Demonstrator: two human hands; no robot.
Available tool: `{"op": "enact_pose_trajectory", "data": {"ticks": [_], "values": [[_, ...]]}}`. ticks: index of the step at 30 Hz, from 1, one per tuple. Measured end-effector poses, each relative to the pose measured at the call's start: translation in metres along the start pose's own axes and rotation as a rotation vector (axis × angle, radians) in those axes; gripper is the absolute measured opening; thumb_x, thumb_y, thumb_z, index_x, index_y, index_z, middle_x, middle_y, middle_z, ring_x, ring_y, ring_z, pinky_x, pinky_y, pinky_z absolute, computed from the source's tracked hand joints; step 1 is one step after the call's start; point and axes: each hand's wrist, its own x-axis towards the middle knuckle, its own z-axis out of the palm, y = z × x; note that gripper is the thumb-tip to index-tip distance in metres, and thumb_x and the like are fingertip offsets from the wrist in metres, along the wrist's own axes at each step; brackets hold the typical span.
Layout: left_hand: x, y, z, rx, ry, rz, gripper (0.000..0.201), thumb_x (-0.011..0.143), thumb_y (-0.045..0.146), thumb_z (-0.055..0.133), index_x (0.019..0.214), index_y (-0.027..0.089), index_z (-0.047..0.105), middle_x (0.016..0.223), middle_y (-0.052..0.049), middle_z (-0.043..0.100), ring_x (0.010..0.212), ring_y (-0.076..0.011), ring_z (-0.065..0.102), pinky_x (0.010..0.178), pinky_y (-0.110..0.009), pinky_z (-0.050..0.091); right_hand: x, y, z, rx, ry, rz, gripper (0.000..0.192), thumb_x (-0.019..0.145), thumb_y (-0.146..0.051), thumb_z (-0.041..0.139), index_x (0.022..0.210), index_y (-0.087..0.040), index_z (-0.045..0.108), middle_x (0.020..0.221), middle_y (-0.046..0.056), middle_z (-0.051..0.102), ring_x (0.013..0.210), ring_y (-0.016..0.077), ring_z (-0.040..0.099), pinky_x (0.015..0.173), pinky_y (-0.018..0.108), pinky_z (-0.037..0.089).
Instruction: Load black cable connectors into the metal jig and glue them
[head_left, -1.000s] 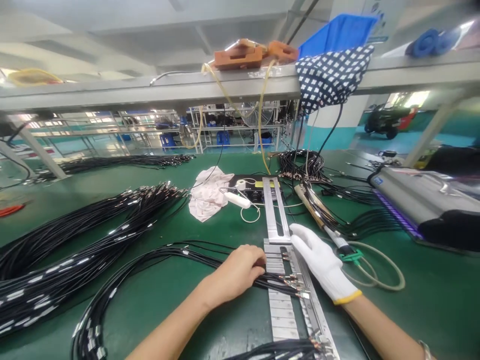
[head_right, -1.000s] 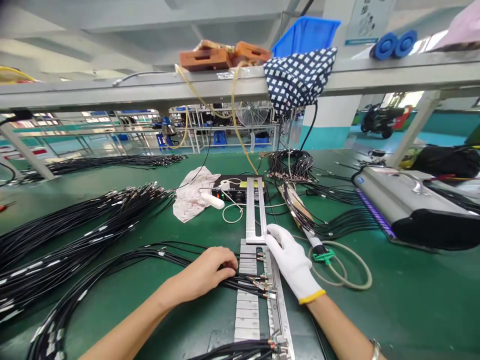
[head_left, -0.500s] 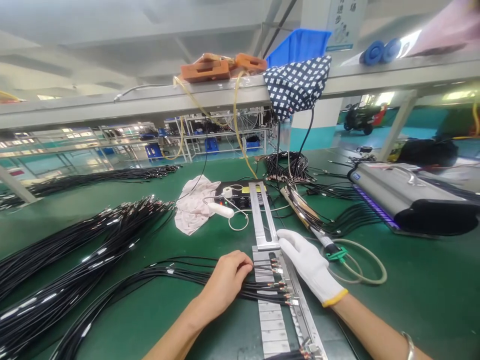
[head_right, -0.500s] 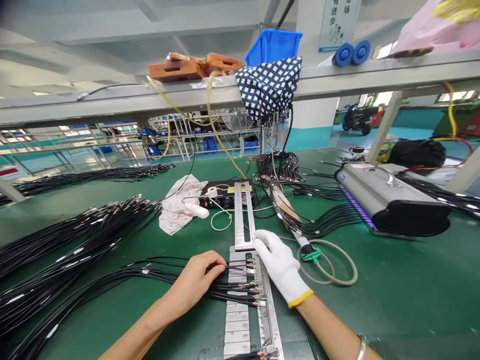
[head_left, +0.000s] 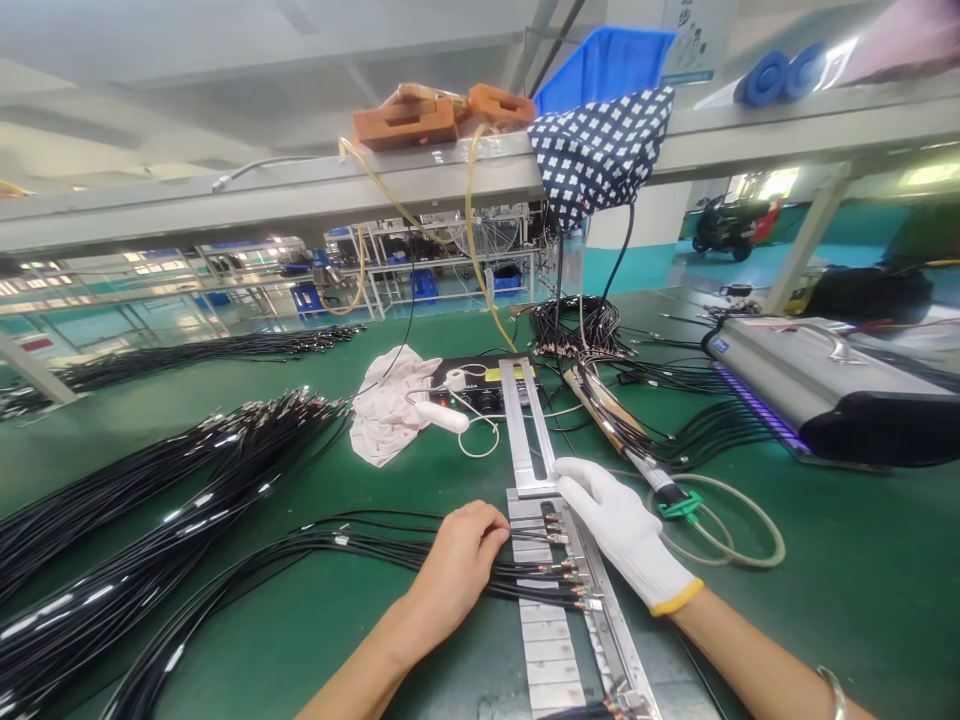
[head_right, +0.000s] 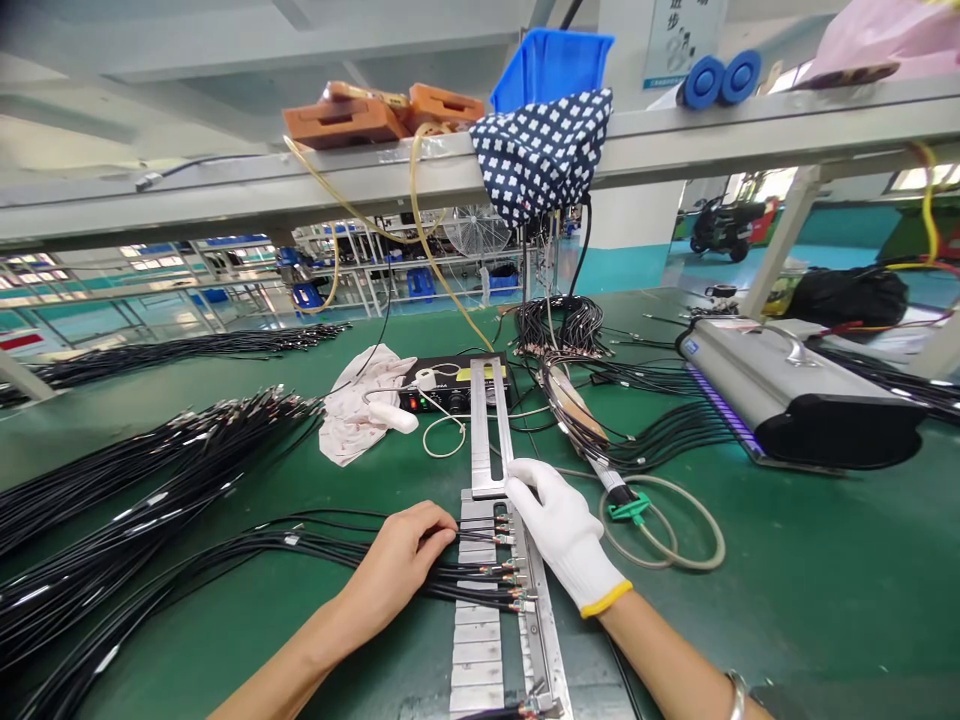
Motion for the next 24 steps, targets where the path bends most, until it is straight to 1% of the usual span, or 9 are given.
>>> {"op": "enact_pose_trajectory", "data": {"ticks": [6, 14, 19, 21, 24], "values": [[0.0001, -0.0006, 0.003, 0.027, 0.005, 0.007, 0.017, 0.095, 0.012, 0.049, 0.089, 0.019, 0.063, 0.09, -0.003, 0.068, 0.085, -0.02, 0.061, 0.08, -0.031, 0.044, -0.0005, -0.0024, 0.0008, -0.02, 0.008, -0.002, 0.031, 0.087, -0.045, 0.053, 0.106, -0.027, 0.07, 0.118, 0.004, 0.073, 0.112, 0.0256, 0.066, 0.108, 0.045, 0.045], [-0.001, 0.0038, 0.0064, 0.08, 0.003, 0.043, 0.022, 0.096, 0.012, 0.043, 0.089, 0.018, 0.064, 0.091, -0.007, 0.066, 0.086, -0.0237, 0.059, 0.083, -0.037, 0.045, -0.0017, -0.0041, 0.0007, -0.03, 0.011, -0.007, 0.031, 0.087, -0.046, 0.052, 0.105, -0.028, 0.07, 0.119, 0.004, 0.072, 0.114, 0.0263, 0.065, 0.108, 0.046, 0.045], [-0.0027, 0.007, 0.005, 0.064, 0.018, 0.053, 0.027, 0.097, 0.015, 0.039, 0.09, 0.017, 0.065, 0.09, -0.009, 0.064, 0.088, -0.0251, 0.058, 0.087, -0.041, 0.045, -0.0012, -0.0053, 0.0007, -0.032, 0.005, -0.001, 0.032, 0.087, -0.046, 0.051, 0.105, -0.027, 0.07, 0.119, 0.004, 0.073, 0.115, 0.027, 0.065, 0.109, 0.047, 0.045], [-0.0025, 0.0072, 0.0038, 0.036, 0.032, 0.048, 0.027, 0.097, 0.017, 0.039, 0.089, 0.017, 0.065, 0.09, -0.008, 0.064, 0.088, -0.0248, 0.058, 0.087, -0.041, 0.045, -0.0013, -0.0069, 0.0001, -0.032, -0.009, -0.005, 0.032, 0.086, -0.046, 0.051, 0.104, -0.027, 0.07, 0.119, 0.004, 0.073, 0.115, 0.0269, 0.065, 0.109, 0.047, 0.045], [-0.0009, 0.0063, 0.0019, -0.034, 0.06, 0.029, 0.024, 0.097, 0.019, 0.042, 0.088, 0.019, 0.064, 0.091, -0.006, 0.066, 0.088, -0.0226, 0.06, 0.085, -0.037, 0.046, -0.002, -0.0103, -0.0017, -0.035, -0.042, -0.024, 0.031, 0.084, -0.044, 0.052, 0.101, -0.027, 0.07, 0.118, 0.004, 0.073, 0.114, 0.0269, 0.066, 0.107, 0.046, 0.046]]}}
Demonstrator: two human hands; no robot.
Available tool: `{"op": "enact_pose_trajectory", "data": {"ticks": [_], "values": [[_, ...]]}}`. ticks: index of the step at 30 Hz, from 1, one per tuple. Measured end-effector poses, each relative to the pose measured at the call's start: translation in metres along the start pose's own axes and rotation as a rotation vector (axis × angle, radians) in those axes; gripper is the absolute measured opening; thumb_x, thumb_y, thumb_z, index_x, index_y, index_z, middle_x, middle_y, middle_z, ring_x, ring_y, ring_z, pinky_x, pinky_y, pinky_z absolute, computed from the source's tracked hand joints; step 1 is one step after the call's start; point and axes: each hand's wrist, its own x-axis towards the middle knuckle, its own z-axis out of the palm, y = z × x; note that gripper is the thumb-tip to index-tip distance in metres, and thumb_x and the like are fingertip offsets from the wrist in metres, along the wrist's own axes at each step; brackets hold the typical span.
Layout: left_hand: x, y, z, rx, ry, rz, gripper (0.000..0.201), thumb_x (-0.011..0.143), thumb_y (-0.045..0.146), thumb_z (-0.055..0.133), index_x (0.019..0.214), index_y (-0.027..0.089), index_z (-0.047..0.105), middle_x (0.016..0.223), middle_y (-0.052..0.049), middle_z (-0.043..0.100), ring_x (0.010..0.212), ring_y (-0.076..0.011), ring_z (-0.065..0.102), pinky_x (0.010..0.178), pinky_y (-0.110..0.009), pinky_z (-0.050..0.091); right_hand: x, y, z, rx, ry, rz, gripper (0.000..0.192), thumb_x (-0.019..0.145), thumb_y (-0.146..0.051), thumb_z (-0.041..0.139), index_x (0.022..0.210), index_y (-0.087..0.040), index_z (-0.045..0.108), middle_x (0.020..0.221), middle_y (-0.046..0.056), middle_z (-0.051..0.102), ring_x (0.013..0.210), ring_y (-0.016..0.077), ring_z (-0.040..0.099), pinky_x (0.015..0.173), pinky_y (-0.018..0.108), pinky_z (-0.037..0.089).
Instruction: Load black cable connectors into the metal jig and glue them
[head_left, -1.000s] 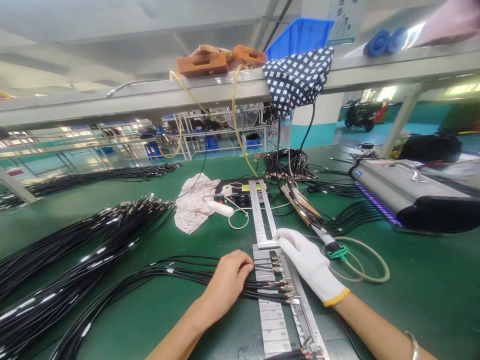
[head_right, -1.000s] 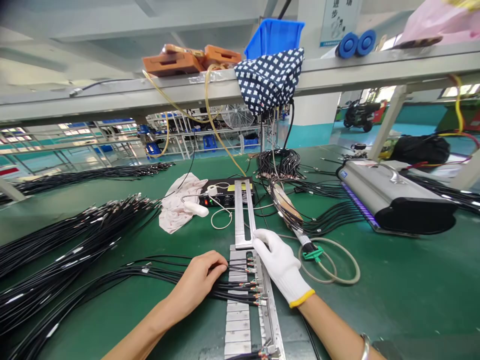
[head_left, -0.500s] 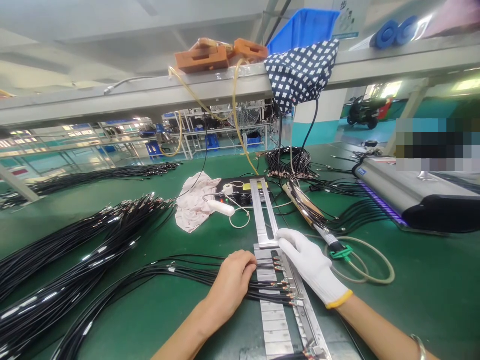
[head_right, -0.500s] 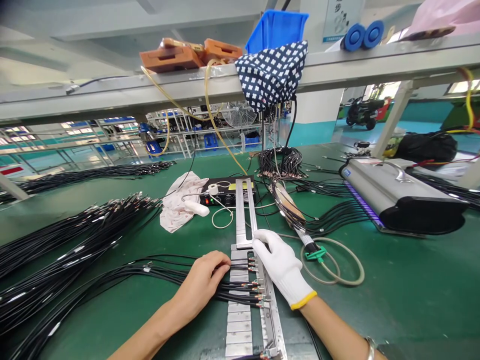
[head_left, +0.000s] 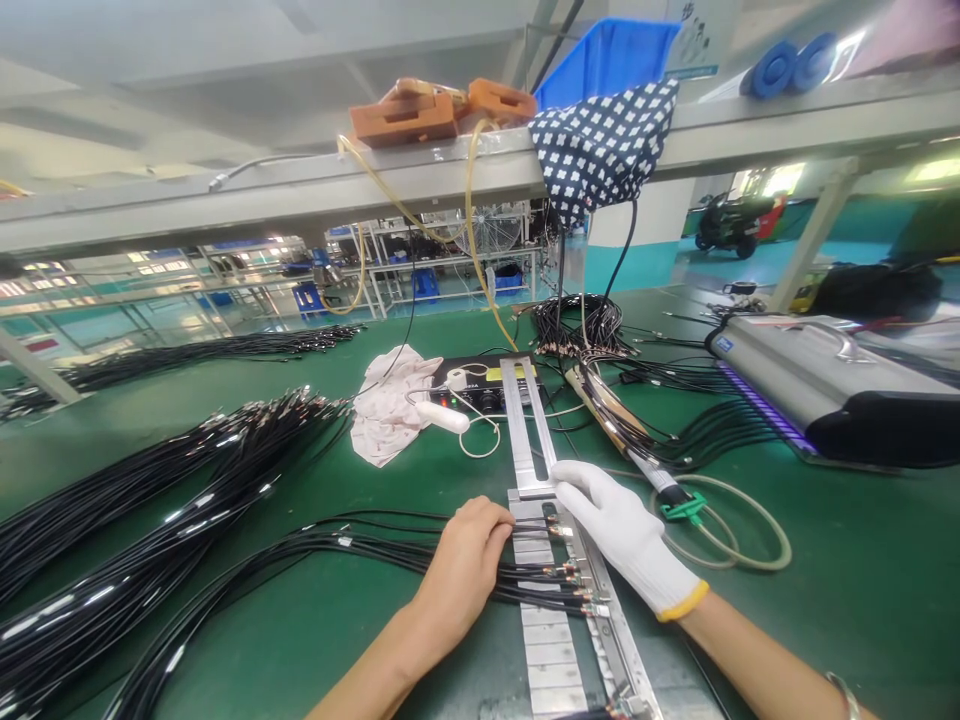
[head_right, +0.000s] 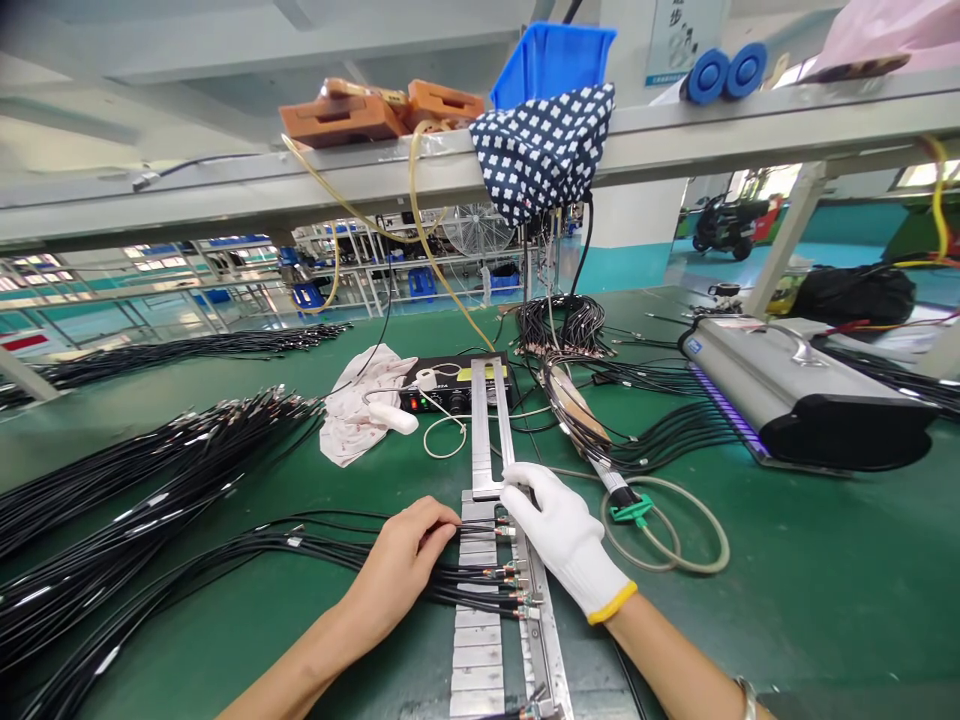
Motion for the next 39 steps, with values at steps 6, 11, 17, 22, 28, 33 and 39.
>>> {"op": "enact_pose_trajectory", "data": {"ticks": [6, 11, 17, 22, 28, 33, 39], "values": [[0.003, -0.004, -0.001, -0.146, 0.031, -0.078, 0.017, 0.093, 0.024, 0.049, 0.088, 0.02, 0.064, 0.09, -0.002, 0.068, 0.082, -0.0186, 0.061, 0.077, -0.029, 0.046, -0.002, -0.002, -0.004, -0.004, -0.046, -0.041, 0.031, 0.082, -0.043, 0.053, 0.101, -0.026, 0.071, 0.118, 0.005, 0.073, 0.114, 0.0266, 0.065, 0.106, 0.045, 0.047], [0.004, -0.008, 0.0, -0.23, 0.03, -0.126, 0.018, 0.091, 0.029, 0.051, 0.086, 0.02, 0.065, 0.087, -0.002, 0.068, 0.081, -0.0188, 0.061, 0.076, -0.029, 0.046, -0.002, 0.0, -0.008, 0.009, -0.097, -0.055, 0.037, 0.083, -0.047, 0.054, 0.107, -0.026, 0.07, 0.122, 0.006, 0.071, 0.118, 0.0274, 0.063, 0.108, 0.046, 0.046], [0.005, -0.01, 0.0, -0.314, 0.019, -0.165, 0.018, 0.088, 0.033, 0.053, 0.085, 0.019, 0.065, 0.086, -0.003, 0.068, 0.081, -0.0185, 0.06, 0.077, -0.028, 0.046, -0.002, -0.002, -0.009, 0.047, -0.141, -0.061, 0.038, 0.08, -0.047, 0.056, 0.107, -0.023, 0.069, 0.122, 0.008, 0.07, 0.118, 0.0278, 0.063, 0.109, 0.046, 0.045], [0.005, -0.01, -0.001, -0.367, -0.007, -0.182, 0.018, 0.086, 0.033, 0.054, 0.085, 0.018, 0.064, 0.084, -0.002, 0.066, 0.079, -0.0174, 0.058, 0.075, -0.027, 0.045, -0.003, -0.003, -0.007, 0.068, -0.115, -0.055, 0.038, 0.078, -0.048, 0.057, 0.104, -0.023, 0.07, 0.119, 0.009, 0.071, 0.115, 0.0281, 0.064, 0.107, 0.047, 0.046], [0.002, -0.006, -0.001, -0.365, -0.008, -0.174, 0.017, 0.085, 0.032, 0.055, 0.083, 0.018, 0.065, 0.081, -0.001, 0.064, 0.077, -0.0177, 0.055, 0.074, -0.027, 0.041, -0.002, -0.001, -0.004, 0.051, -0.088, -0.031, 0.031, 0.079, -0.043, 0.057, 0.1, -0.025, 0.071, 0.116, 0.007, 0.073, 0.114, 0.0276, 0.064, 0.107, 0.046, 0.046], [0.002, -0.007, -0.001, -0.392, -0.022, -0.174, 0.019, 0.084, 0.034, 0.055, 0.083, 0.018, 0.065, 0.081, -0.002, 0.063, 0.077, -0.0185, 0.054, 0.074, -0.029, 0.039, -0.001, 0.003, -0.003, 0.062, -0.076, -0.035, 0.033, 0.08, -0.046, 0.056, 0.101, -0.025, 0.071, 0.118, 0.007, 0.073, 0.115, 0.028, 0.064, 0.107, 0.047, 0.045], [0.006, -0.013, -0.001, -0.478, -0.028, -0.195, 0.025, 0.082, 0.041, 0.058, 0.085, 0.017, 0.064, 0.08, -0.002, 0.061, 0.077, -0.018, 0.052, 0.073, -0.029, 0.038, -0.001, 0.003, -0.009, 0.132, -0.143, -0.083, 0.037, 0.083, -0.05, 0.056, 0.104, -0.024, 0.07, 0.119, 0.009, 0.071, 0.117, 0.0288, 0.063, 0.107, 0.047, 0.045]]}}
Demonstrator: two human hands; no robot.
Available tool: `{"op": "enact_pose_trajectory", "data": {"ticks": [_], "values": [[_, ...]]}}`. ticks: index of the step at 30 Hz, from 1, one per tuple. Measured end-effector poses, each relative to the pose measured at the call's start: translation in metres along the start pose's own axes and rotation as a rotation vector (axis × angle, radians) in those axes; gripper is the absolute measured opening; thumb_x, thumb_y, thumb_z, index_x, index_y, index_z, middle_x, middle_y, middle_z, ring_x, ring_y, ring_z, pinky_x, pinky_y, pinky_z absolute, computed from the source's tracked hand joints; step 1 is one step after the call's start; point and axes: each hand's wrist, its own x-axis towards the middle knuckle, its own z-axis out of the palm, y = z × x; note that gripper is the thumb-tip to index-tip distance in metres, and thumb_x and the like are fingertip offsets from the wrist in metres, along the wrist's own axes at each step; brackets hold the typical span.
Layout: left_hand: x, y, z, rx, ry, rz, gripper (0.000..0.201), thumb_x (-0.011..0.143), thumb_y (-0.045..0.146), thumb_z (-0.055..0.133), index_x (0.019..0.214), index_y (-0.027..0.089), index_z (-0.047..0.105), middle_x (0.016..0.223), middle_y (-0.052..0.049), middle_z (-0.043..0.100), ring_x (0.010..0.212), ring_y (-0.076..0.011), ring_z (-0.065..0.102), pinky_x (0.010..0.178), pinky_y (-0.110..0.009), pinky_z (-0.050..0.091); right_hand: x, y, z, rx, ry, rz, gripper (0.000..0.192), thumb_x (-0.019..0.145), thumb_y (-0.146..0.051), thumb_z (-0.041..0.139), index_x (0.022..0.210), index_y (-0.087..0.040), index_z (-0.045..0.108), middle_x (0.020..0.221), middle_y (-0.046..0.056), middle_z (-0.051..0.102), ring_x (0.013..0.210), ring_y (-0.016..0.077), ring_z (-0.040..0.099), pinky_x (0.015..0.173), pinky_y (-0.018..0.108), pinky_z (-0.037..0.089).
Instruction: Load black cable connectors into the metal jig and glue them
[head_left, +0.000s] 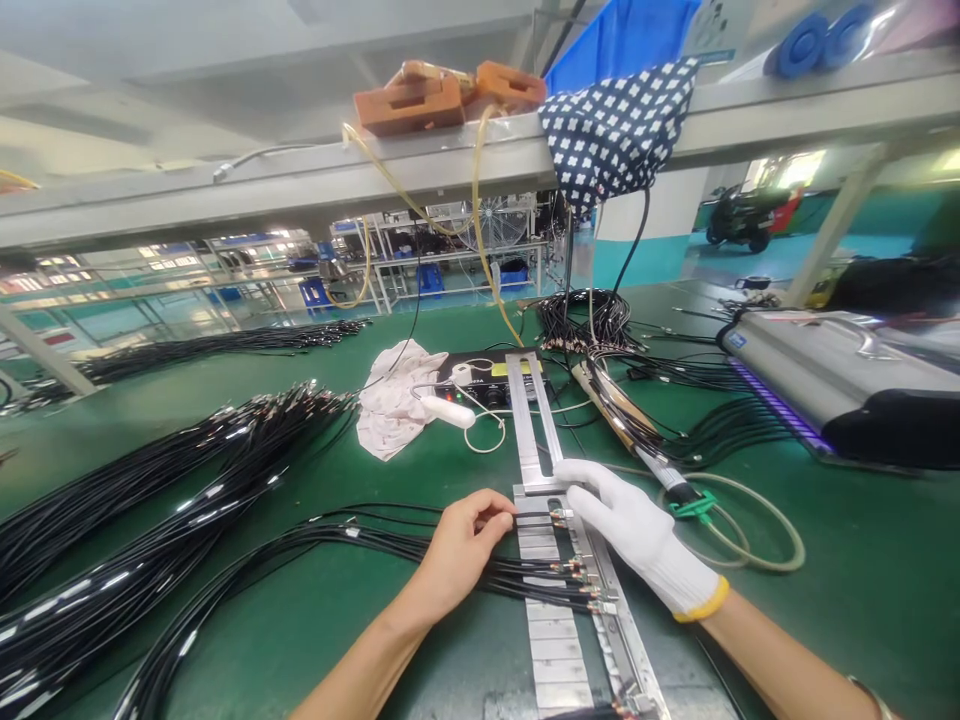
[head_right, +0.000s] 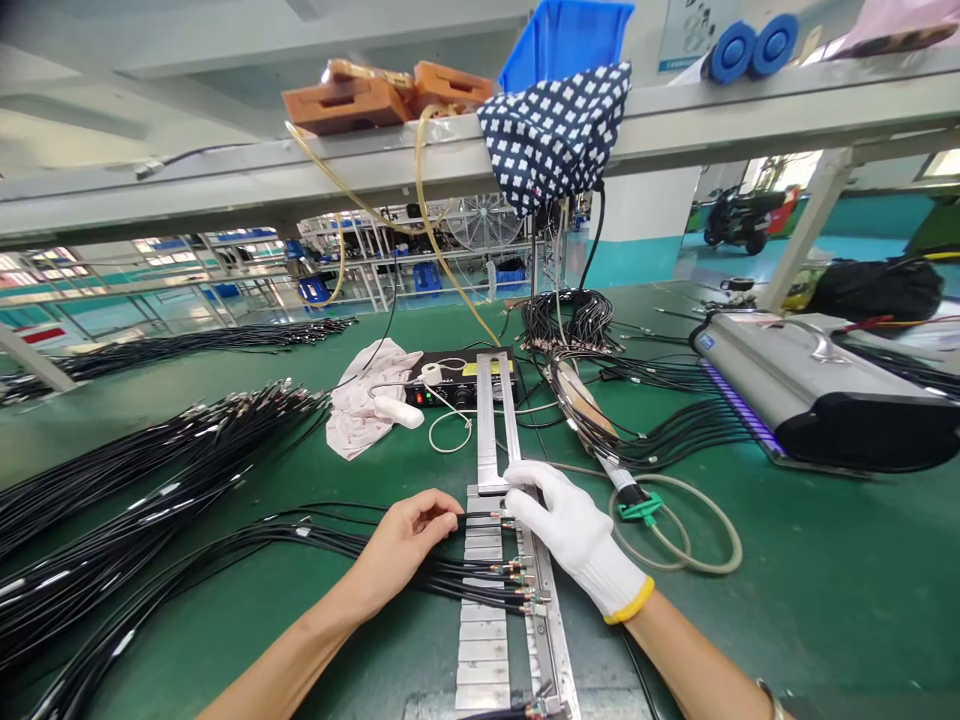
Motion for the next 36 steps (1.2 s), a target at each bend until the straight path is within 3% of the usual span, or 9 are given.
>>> {"op": "enact_pose_trajectory", "data": {"ticks": [11, 21, 30, 36], "values": [[0.002, 0.002, -0.004, -0.13, -0.037, -0.061, 0.028, 0.079, 0.041, 0.063, 0.089, 0.015, 0.065, 0.08, -0.001, 0.061, 0.078, -0.0169, 0.051, 0.074, -0.028, 0.037, -0.002, -0.001, 0.001, -0.025, -0.056, -0.068, 0.031, 0.086, -0.043, 0.059, 0.107, -0.025, 0.075, 0.119, 0.007, 0.072, 0.118, 0.0273, 0.061, 0.107, 0.045, 0.046], [0.001, 0.002, -0.006, -0.121, -0.061, -0.062, 0.027, 0.08, 0.04, 0.063, 0.089, 0.015, 0.065, 0.078, -0.001, 0.06, 0.075, -0.0154, 0.05, 0.072, -0.026, 0.037, -0.001, 0.001, 0.002, 0.008, -0.046, -0.049, 0.03, 0.083, -0.042, 0.062, 0.104, -0.026, 0.075, 0.118, 0.007, 0.073, 0.118, 0.0286, 0.062, 0.11, 0.048, 0.042], [-0.002, 0.002, 0.001, 0.124, -0.009, 0.049, 0.016, 0.087, 0.028, 0.055, 0.087, 0.017, 0.067, 0.083, -0.002, 0.066, 0.076, -0.0174, 0.056, 0.072, -0.028, 0.041, 0.004, 0.008, 0.004, 0.06, 0.047, 0.003, 0.035, 0.084, -0.054, 0.059, 0.095, -0.024, 0.072, 0.109, 0.008, 0.075, 0.108, 0.0281, 0.067, 0.101, 0.044, 0.05], [-0.009, 0.008, 0.004, 0.353, 0.008, 0.186, 0.021, 0.094, 0.02, 0.049, 0.092, 0.02, 0.069, 0.093, -0.004, 0.069, 0.088, -0.0199, 0.061, 0.082, -0.03, 0.042, 0.006, 0.013, 0.004, 0.098, 0.096, 0.016, 0.046, 0.085, -0.062, 0.056, 0.099, -0.021, 0.072, 0.111, 0.011, 0.076, 0.107, 0.0278, 0.069, 0.099, 0.043, 0.053]]}}
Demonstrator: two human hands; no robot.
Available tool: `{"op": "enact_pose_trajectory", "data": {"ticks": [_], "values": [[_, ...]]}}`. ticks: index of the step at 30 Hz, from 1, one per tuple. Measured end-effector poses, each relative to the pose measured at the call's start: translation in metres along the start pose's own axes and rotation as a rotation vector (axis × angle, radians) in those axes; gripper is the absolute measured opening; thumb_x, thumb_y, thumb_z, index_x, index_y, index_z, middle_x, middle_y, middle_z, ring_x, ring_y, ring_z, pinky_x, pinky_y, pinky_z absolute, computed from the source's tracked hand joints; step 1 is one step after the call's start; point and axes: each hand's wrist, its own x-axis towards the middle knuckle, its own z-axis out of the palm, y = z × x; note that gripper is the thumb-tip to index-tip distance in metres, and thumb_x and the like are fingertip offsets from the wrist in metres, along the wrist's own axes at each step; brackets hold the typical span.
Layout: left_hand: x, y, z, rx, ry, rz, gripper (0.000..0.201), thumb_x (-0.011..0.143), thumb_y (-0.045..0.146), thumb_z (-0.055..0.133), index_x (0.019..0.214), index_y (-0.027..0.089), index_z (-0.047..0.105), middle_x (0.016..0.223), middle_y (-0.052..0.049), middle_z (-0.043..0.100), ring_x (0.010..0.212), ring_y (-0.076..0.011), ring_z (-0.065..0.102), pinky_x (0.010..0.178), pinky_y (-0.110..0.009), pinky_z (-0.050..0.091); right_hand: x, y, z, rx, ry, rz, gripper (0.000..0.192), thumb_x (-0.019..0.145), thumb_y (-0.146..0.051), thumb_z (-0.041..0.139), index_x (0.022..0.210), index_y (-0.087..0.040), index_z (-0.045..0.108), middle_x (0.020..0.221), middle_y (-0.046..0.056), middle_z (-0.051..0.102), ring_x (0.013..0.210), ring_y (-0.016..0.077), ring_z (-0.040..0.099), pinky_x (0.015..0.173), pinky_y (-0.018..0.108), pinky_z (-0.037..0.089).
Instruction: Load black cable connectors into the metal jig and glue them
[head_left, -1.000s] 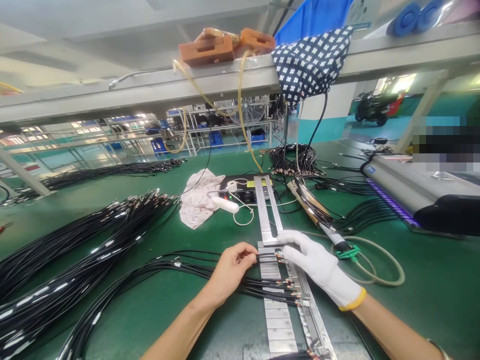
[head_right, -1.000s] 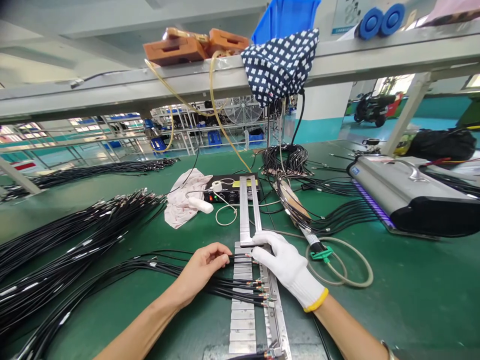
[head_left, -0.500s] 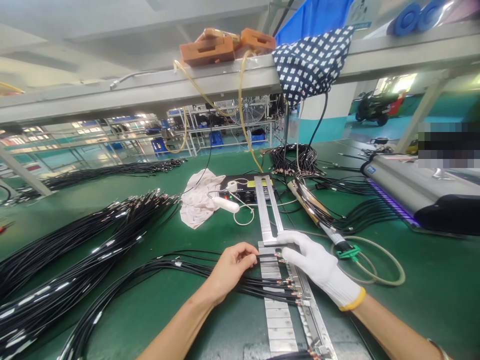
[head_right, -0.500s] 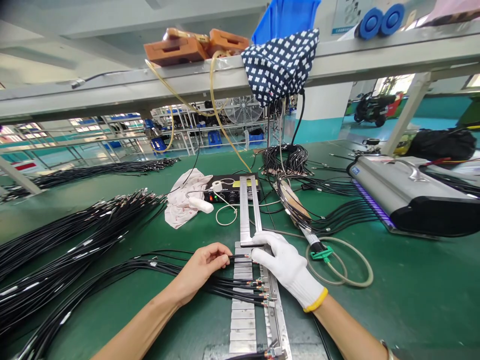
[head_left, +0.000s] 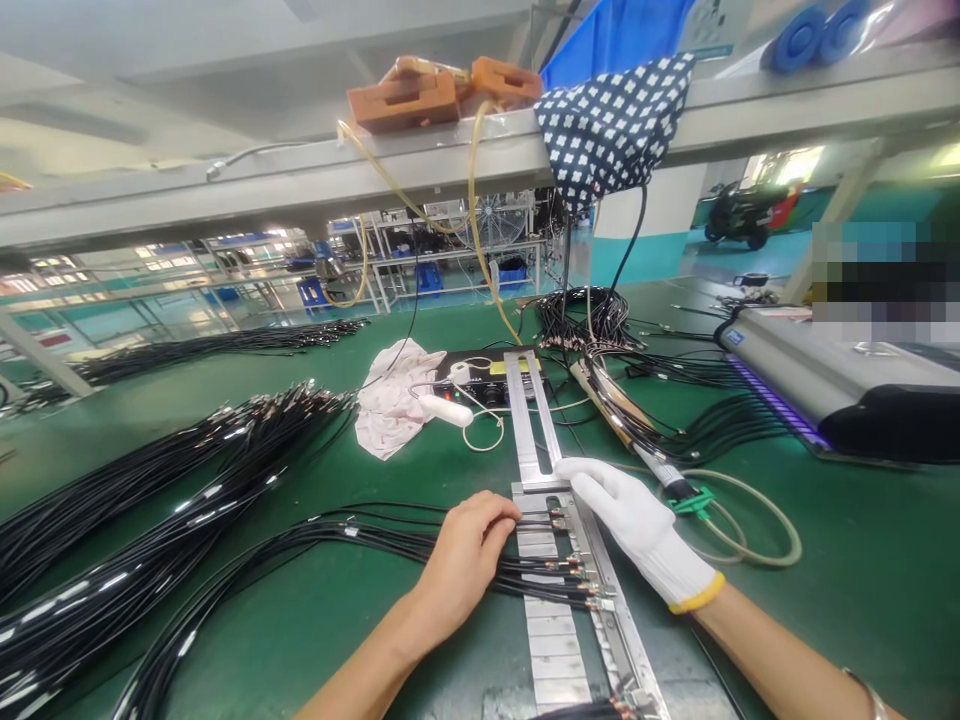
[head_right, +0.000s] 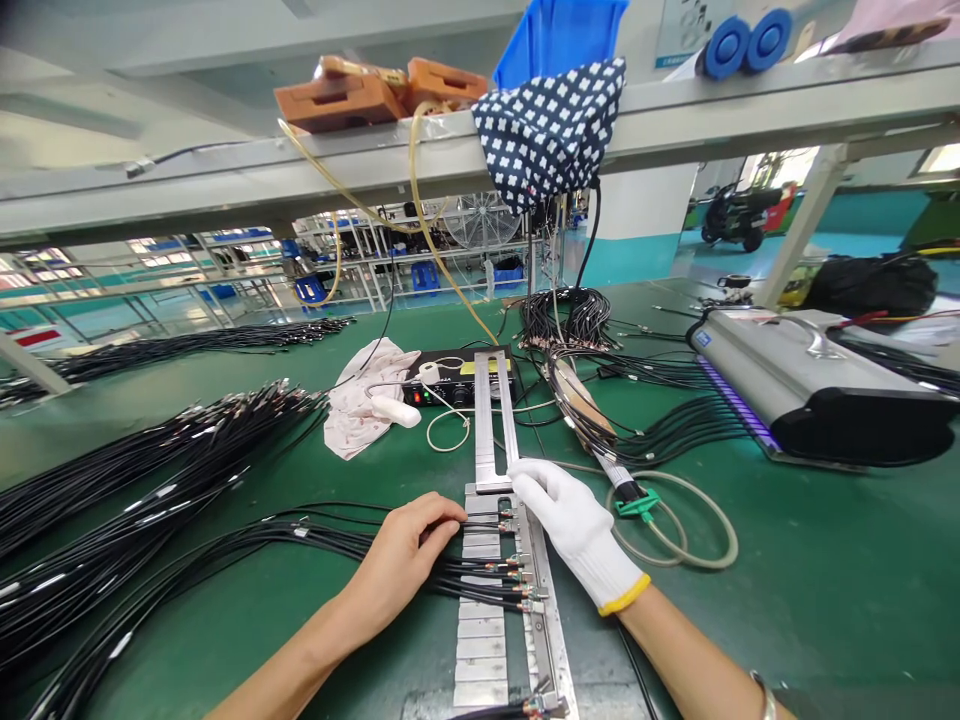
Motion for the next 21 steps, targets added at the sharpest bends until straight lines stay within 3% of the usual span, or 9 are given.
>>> {"op": "enact_pose_trajectory", "data": {"ticks": [13, 21], "values": [[-0.0048, 0.0027, 0.0058, 0.327, -0.08, 0.118, 0.033, 0.1, 0.009, 0.038, 0.096, 0.016, 0.07, 0.091, -0.008, 0.063, 0.085, -0.0228, 0.056, 0.079, -0.034, 0.045, -0.0028, 0.0025, 0.0005, -0.046, -0.013, -0.018, 0.035, 0.09, -0.053, 0.056, 0.1, -0.023, 0.072, 0.114, 0.008, 0.075, 0.113, 0.0266, 0.065, 0.108, 0.044, 0.046], [-0.0049, 0.0029, 0.0073, 0.412, -0.075, 0.138, 0.035, 0.097, 0.002, 0.035, 0.101, 0.014, 0.068, 0.092, -0.008, 0.062, 0.086, -0.0235, 0.055, 0.082, -0.036, 0.047, -0.003, 0.0018, -0.001, -0.076, -0.035, -0.012, 0.034, 0.091, -0.051, 0.054, 0.102, -0.024, 0.071, 0.115, 0.006, 0.074, 0.112, 0.0258, 0.065, 0.109, 0.043, 0.044]]}}
